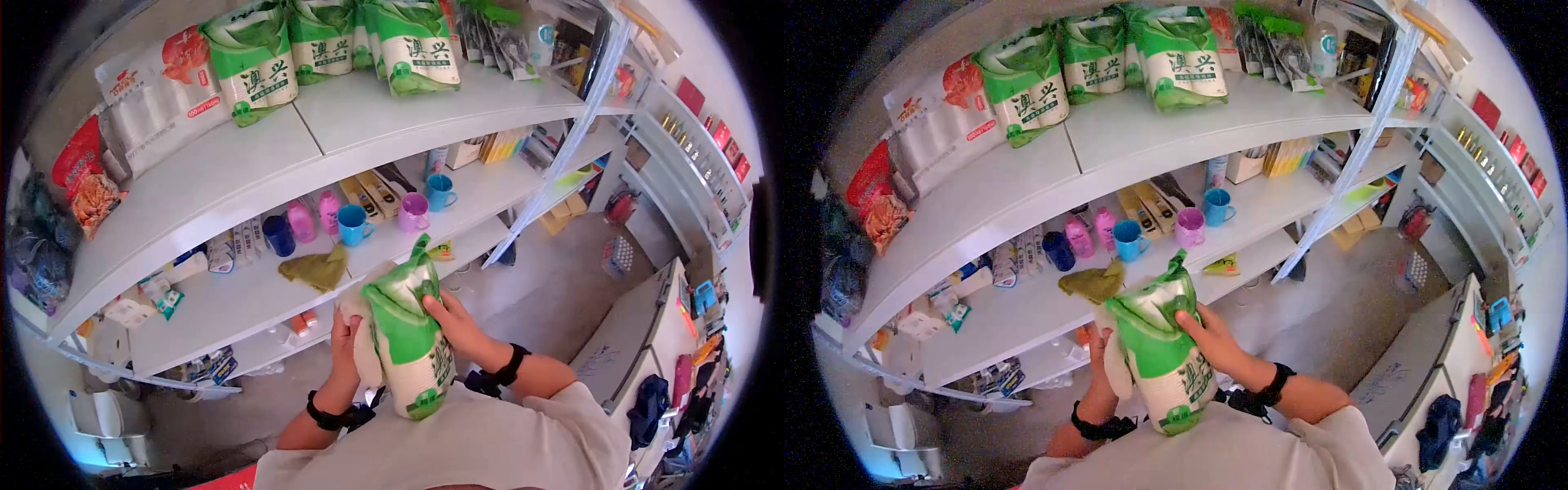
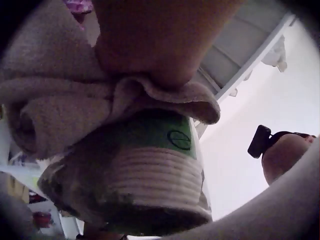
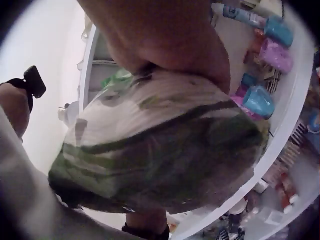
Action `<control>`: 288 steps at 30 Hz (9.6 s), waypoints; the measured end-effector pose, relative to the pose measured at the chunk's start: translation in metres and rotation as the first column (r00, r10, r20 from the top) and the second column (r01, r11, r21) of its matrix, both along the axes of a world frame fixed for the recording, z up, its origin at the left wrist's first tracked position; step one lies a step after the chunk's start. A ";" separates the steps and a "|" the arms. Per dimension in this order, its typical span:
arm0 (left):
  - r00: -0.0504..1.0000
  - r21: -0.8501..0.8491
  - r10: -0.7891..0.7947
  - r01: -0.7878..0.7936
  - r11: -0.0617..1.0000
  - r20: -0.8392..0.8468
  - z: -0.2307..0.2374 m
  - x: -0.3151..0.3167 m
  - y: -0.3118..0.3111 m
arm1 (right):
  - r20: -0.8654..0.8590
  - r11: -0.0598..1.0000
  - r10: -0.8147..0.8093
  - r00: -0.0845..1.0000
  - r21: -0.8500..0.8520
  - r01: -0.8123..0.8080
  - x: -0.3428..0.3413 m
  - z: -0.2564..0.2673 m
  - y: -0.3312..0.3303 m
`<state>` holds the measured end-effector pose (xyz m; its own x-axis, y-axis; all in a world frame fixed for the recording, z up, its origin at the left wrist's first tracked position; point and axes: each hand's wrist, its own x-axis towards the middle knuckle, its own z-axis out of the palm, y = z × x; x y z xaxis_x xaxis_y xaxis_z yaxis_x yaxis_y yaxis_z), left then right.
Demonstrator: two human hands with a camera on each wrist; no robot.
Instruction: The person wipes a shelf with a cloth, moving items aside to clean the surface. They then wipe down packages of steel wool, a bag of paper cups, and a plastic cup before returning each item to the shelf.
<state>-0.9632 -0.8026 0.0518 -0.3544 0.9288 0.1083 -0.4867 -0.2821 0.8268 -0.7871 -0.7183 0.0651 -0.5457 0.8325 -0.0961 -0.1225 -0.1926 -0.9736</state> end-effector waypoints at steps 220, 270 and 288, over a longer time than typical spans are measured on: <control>0.877 0.046 0.365 -0.398 0.916 0.312 -0.024 -0.113 -0.151 | -0.108 -0.527 -0.356 0.928 0.843 -0.104 -0.319 0.331 0.296; 0.845 0.168 0.495 -0.528 0.832 0.203 -0.013 -0.070 -0.131 | 0.293 -0.093 0.257 0.921 0.956 -0.279 -0.090 0.217 -0.011; 0.977 0.044 0.058 -0.068 0.997 0.205 -0.014 0.114 0.007 | 0.125 -0.142 -0.439 0.890 0.968 -0.207 0.190 0.141 0.086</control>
<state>-0.8490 -0.7960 0.0376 -0.4312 0.8992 0.0738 -0.6231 -0.3560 0.6964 -0.5968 -0.6324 0.2065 -0.6184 0.2063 0.7583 0.3272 0.9449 0.0098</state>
